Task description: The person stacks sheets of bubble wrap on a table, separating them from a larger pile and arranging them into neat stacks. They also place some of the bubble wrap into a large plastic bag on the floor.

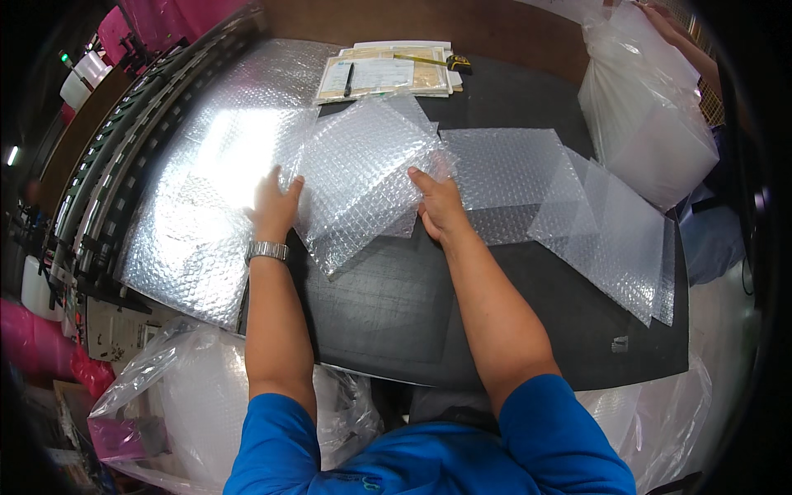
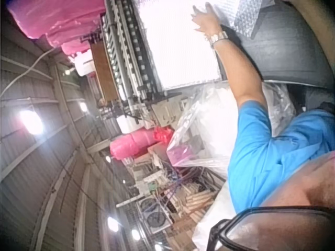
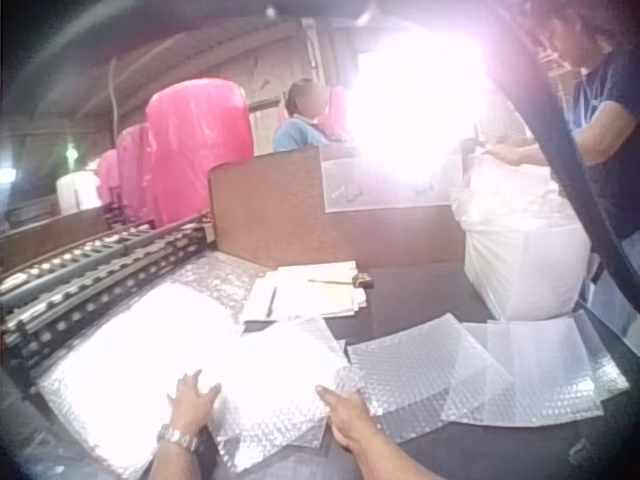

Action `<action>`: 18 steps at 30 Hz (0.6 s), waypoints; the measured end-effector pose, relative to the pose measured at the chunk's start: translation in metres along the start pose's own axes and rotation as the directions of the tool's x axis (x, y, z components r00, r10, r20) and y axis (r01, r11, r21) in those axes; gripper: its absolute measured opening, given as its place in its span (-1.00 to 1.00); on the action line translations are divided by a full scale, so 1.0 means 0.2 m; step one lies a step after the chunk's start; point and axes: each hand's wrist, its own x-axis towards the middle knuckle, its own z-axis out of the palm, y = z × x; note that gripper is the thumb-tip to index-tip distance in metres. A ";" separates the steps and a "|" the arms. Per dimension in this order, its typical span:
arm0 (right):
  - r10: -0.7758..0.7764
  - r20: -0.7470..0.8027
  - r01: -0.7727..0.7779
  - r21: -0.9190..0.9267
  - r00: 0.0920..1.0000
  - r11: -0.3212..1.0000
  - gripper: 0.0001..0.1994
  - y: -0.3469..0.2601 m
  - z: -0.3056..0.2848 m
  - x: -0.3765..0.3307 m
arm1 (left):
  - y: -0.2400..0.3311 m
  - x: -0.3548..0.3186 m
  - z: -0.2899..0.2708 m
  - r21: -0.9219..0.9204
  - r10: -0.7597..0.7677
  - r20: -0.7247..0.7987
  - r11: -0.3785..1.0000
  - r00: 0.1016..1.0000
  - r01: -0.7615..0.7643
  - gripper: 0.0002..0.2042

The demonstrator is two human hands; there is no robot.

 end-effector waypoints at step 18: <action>-0.062 0.030 0.061 0.003 0.998 0.998 -0.53 0.02 -0.02 0.02 | 0.41 -0.28 0.05 -0.206 0.570 0.281 0.821 0.772 -0.532 -0.49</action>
